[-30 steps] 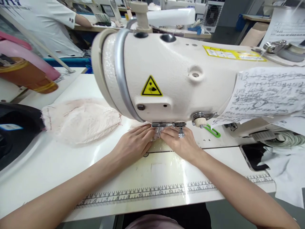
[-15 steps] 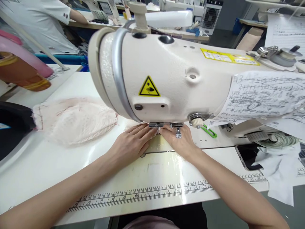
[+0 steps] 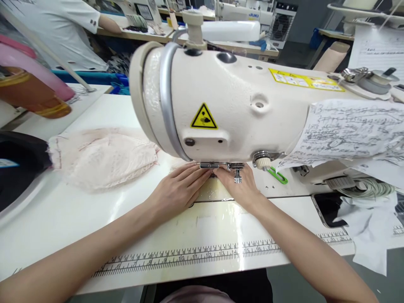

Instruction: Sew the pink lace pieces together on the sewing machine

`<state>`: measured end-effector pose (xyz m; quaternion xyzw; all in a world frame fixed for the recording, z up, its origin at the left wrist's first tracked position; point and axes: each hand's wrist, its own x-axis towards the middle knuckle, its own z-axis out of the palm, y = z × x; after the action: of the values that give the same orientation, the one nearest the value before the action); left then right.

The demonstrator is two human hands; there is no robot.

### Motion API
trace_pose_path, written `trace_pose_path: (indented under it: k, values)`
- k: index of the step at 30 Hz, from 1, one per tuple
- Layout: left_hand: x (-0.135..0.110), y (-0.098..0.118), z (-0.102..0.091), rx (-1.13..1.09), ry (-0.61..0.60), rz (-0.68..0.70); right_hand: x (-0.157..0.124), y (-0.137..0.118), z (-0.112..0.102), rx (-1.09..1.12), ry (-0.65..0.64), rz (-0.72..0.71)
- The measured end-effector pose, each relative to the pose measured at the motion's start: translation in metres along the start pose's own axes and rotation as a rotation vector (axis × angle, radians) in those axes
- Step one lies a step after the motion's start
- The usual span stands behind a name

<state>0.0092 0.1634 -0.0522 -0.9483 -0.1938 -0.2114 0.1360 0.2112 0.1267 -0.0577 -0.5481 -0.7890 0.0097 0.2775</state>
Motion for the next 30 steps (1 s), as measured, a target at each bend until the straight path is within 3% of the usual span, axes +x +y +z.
trace_pose_path:
  k: [4, 12, 30]
  values:
    - [0.0, 0.003, 0.001, -0.023, -0.031, -0.05, -0.007, -0.001, -0.002, -0.149, 0.071, -0.07]
    - [0.004, 0.003, -0.001, 0.0, -0.002, -0.065, -0.013, -0.008, -0.002, -0.061, -0.093, 0.001]
    - [0.002, 0.001, 0.002, -0.055, -0.04, -0.084, -0.013, -0.011, -0.004, -0.104, -0.139, 0.022]
